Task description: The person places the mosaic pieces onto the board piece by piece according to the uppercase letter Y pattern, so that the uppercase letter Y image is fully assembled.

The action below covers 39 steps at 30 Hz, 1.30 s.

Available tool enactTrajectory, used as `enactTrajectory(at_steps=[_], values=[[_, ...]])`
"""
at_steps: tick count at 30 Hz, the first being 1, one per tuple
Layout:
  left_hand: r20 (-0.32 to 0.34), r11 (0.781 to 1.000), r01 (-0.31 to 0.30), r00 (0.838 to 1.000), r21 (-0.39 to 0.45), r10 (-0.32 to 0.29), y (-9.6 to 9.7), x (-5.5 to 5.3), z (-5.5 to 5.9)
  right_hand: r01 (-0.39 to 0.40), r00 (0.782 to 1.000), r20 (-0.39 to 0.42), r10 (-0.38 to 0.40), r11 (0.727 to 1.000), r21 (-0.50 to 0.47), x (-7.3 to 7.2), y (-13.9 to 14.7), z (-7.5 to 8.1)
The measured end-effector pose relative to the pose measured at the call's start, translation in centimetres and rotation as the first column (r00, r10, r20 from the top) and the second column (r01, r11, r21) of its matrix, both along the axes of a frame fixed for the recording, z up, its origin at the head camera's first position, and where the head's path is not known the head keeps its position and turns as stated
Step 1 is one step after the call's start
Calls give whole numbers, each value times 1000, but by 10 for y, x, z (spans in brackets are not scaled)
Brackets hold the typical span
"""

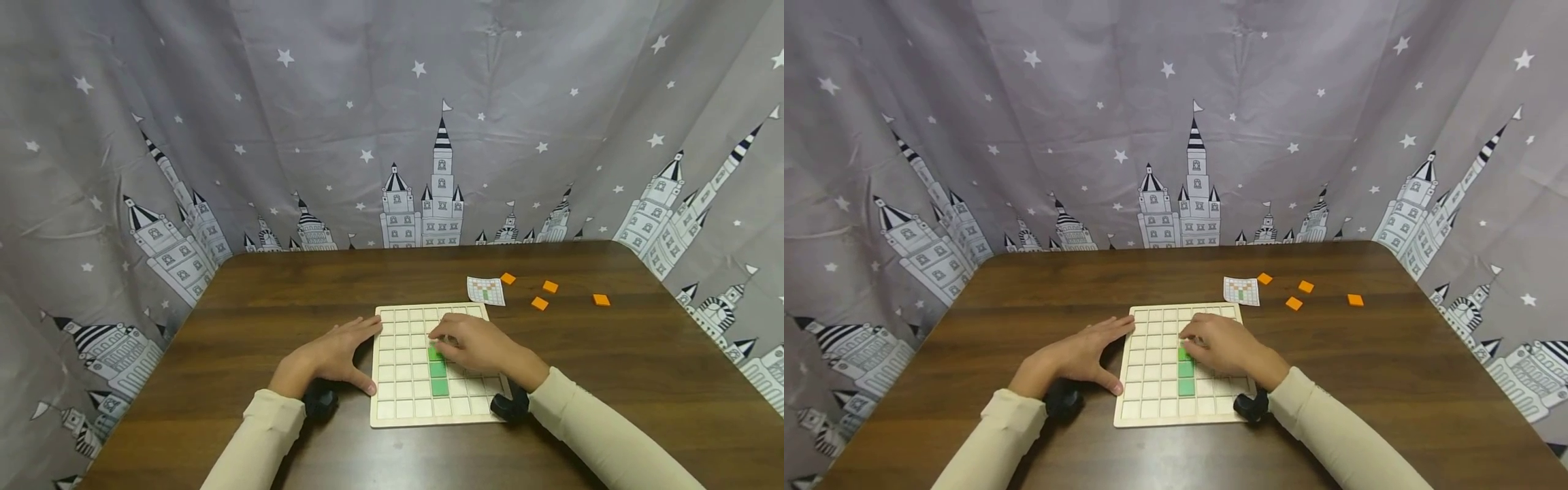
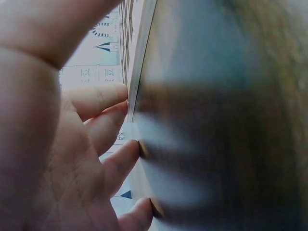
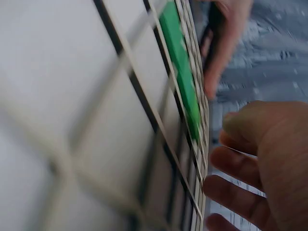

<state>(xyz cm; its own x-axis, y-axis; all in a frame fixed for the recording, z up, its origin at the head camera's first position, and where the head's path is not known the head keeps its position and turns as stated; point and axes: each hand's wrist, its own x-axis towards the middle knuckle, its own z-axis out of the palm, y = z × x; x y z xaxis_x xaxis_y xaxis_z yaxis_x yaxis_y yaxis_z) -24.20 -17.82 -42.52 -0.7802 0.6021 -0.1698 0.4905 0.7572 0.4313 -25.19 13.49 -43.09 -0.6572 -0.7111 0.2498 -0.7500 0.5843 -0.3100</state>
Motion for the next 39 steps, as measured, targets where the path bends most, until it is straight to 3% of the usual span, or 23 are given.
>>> enactTrajectory(at_steps=[4,7,9,12,15,20,24,29,39], values=[[2,1000,-2,1000,10,2,1,0,0,93,994,-42,-97,992,-89,-11,28,7],[4,1000,-7,1000,6,6,1,0,-1,199,977,-57,-206,973,-114,-22,55,12],[5,1000,-5,1000,1,5,1,1,-1,296,953,-36,-301,949,-104,-28,75,14],[4,1000,0,1000,-2,0,0,1,-1,445,895,-13,-446,894,-49,-36,105,15],[5,1000,2,1000,0,-2,0,2,0,516,856,0,-516,856,4,-40,130,12],[1,1000,-1,1000,7,1,0,3,1,539,839,26,-543,837,92,-45,148,4],[-2,1000,1,1000,8,-1,0,3,1,528,841,49,-539,837,147,-47,149,2],[-3,1000,5,1000,3,-5,0,3,-2,509,850,66,-523,847,153,-49,148,2],[-7,1000,6,1000,13,-6,-1,1,-3,523,835,101,-540,838,160,-53,147,4]])
